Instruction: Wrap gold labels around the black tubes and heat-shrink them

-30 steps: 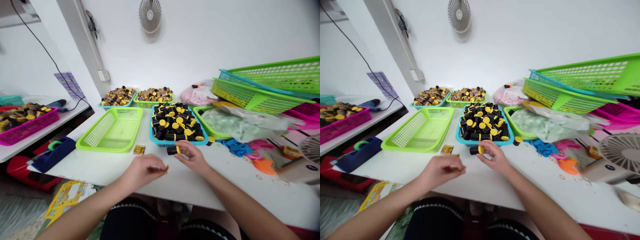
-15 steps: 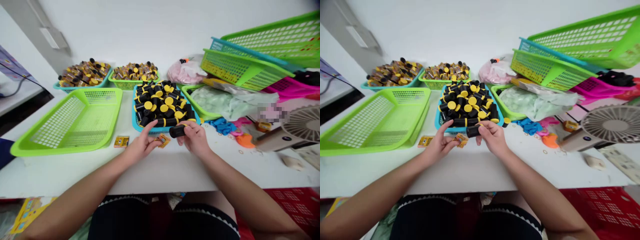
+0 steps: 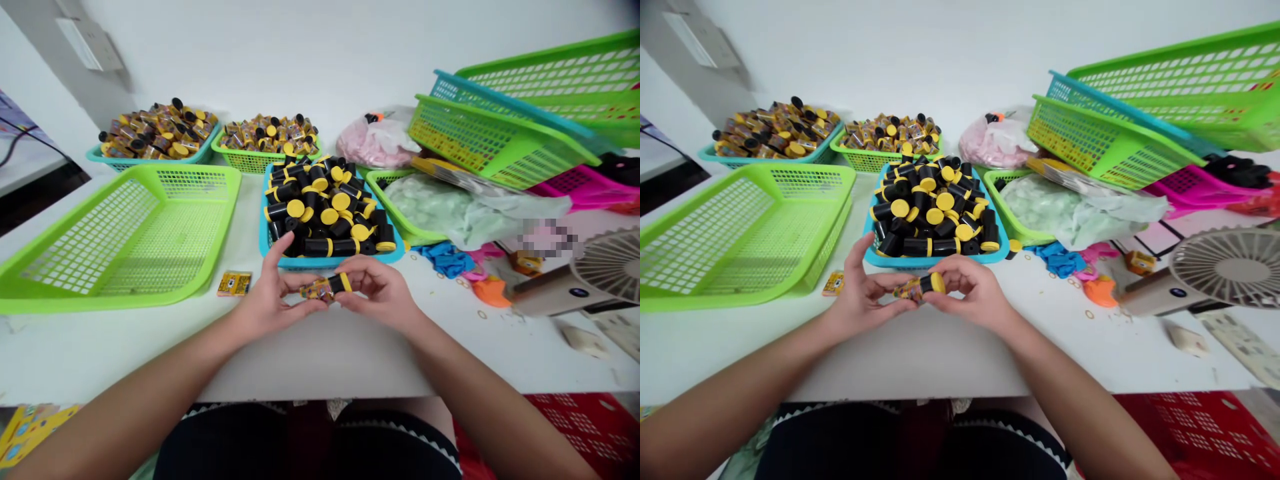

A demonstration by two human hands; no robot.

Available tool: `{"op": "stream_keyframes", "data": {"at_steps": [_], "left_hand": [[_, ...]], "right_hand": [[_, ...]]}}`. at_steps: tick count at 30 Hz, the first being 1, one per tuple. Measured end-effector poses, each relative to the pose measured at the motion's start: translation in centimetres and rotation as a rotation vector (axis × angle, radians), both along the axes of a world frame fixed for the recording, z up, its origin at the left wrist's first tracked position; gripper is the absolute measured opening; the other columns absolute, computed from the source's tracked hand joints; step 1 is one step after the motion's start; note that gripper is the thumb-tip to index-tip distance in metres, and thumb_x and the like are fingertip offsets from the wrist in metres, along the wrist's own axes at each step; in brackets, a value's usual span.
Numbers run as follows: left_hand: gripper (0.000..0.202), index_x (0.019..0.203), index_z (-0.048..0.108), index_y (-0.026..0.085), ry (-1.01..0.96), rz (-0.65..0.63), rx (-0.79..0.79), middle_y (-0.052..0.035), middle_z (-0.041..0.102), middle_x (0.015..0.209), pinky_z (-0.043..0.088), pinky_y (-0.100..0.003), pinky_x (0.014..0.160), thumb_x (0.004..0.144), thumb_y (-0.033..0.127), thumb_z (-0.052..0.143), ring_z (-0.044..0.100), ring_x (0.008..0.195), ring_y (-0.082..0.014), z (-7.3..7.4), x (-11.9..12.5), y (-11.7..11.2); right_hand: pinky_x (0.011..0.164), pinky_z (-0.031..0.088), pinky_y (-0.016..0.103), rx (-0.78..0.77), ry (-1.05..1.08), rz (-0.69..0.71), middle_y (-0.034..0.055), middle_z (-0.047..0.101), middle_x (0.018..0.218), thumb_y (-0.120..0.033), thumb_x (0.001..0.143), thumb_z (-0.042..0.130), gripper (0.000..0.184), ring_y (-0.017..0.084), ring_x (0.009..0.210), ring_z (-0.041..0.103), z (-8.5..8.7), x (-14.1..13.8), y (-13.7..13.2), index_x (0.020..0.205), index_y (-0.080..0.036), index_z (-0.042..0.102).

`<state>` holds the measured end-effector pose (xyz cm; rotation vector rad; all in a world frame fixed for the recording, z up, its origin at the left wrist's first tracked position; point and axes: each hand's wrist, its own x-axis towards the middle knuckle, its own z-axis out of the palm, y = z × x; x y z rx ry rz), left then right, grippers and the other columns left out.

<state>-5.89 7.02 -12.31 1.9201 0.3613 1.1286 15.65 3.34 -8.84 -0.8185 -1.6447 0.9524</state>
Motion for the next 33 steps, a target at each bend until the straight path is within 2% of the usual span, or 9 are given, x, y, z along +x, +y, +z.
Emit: {"op": "stream_keyframes", "data": {"at_steps": [3,6,14,16,18,21,24,27,33], "left_hand": [[0.106,0.151,0.001,0.035,-0.074,-0.012,0.021,-0.0049,0.074,0.110,0.061,-0.030,0.083,0.080,0.019,0.078,0.074,0.091,-0.0174,0.2,0.3,-0.4],[0.101,0.152,0.008,0.033,-0.017,0.025,-0.030,-0.0057,0.075,0.107,0.061,-0.028,0.079,0.080,0.019,0.077,0.074,0.091,-0.0183,0.4,0.3,-0.6],[0.099,0.152,0.015,0.028,0.002,0.102,-0.138,-0.0076,0.076,0.106,0.060,-0.038,0.088,0.078,0.027,0.080,0.075,0.094,-0.0227,0.7,0.2,-0.8],[0.100,0.152,0.017,0.028,-0.005,0.125,-0.186,-0.0074,0.076,0.105,0.061,-0.039,0.086,0.076,0.028,0.081,0.075,0.094,-0.0240,0.8,0.3,-1.2],[0.102,0.153,0.017,0.029,-0.025,0.132,-0.251,-0.0070,0.076,0.104,0.061,-0.039,0.086,0.075,0.028,0.082,0.075,0.093,-0.0240,1.0,0.6,-1.7],[0.113,0.154,0.003,0.031,-0.104,0.081,-0.394,-0.0066,0.076,0.104,0.060,-0.039,0.088,0.075,0.023,0.082,0.075,0.089,-0.0218,1.4,1.3,-2.1],[0.125,0.153,-0.011,0.030,-0.188,0.017,-0.548,-0.0053,0.077,0.098,0.061,-0.037,0.082,0.072,0.019,0.083,0.076,0.080,-0.0194,1.9,1.8,-2.0],[0.128,0.153,-0.011,0.026,-0.244,0.011,-0.643,-0.0023,0.078,0.086,0.061,-0.032,0.072,0.069,0.021,0.085,0.074,0.071,-0.0182,2.4,1.9,-1.8],[0.127,0.154,-0.007,0.025,-0.274,0.039,-0.669,-0.0013,0.078,0.085,0.061,-0.033,0.072,0.067,0.021,0.086,0.073,0.069,-0.0171,2.7,2.3,-2.5]], "right_hand": [[0.075,0.062,0.029,0.123,-0.061,0.069,0.0053,0.061,0.105,-0.018,0.069,0.084,0.039,0.015,0.087,0.068,-0.6,-0.1,-0.1,0.105,-0.025,0.071],[0.082,0.063,0.032,0.068,-0.060,0.118,0.0057,0.060,0.111,-0.017,0.073,0.081,0.041,0.016,0.093,0.068,-0.9,0.0,-0.2,0.111,-0.028,0.071],[0.073,0.064,0.035,-0.140,0.035,0.064,0.0039,0.072,0.093,-0.026,0.070,0.085,0.041,0.019,0.085,0.072,-0.5,0.0,-0.2,0.109,-0.024,0.071],[0.069,0.063,0.034,-0.029,-0.003,-0.047,0.0028,0.073,0.084,-0.030,0.070,0.085,0.038,0.018,0.076,0.072,-0.7,-0.4,-0.5,0.105,-0.023,0.071],[0.063,0.059,0.031,0.191,-0.093,-0.221,0.0009,0.069,0.074,-0.031,0.072,0.085,0.025,0.016,0.066,0.067,-1.0,-0.9,-0.9,0.090,-0.023,0.071],[0.060,0.055,0.029,0.486,-0.247,-0.367,0.0006,0.063,0.070,-0.026,0.081,0.077,0.018,0.015,0.066,0.062,-1.2,-1.3,-1.3,0.071,-0.022,0.062],[0.076,0.059,0.035,0.620,-0.361,-0.305,0.0063,0.067,0.097,-0.028,0.084,0.073,0.013,0.020,0.089,0.067,-1.0,-1.5,-1.4,0.090,-0.024,0.062],[0.090,0.057,0.043,0.636,-0.478,-0.275,0.0123,0.063,0.117,-0.031,0.078,0.079,0.052,0.025,0.109,0.064,-1.0,-1.6,-1.4,0.122,-0.024,0.052],[0.090,0.057,0.042,0.734,-0.580,-0.336,0.0128,0.059,0.114,-0.010,0.079,0.065,0.052,0.025,0.109,0.060,-1.5,-2.2,-1.6,0.127,-0.021,0.048]]}}
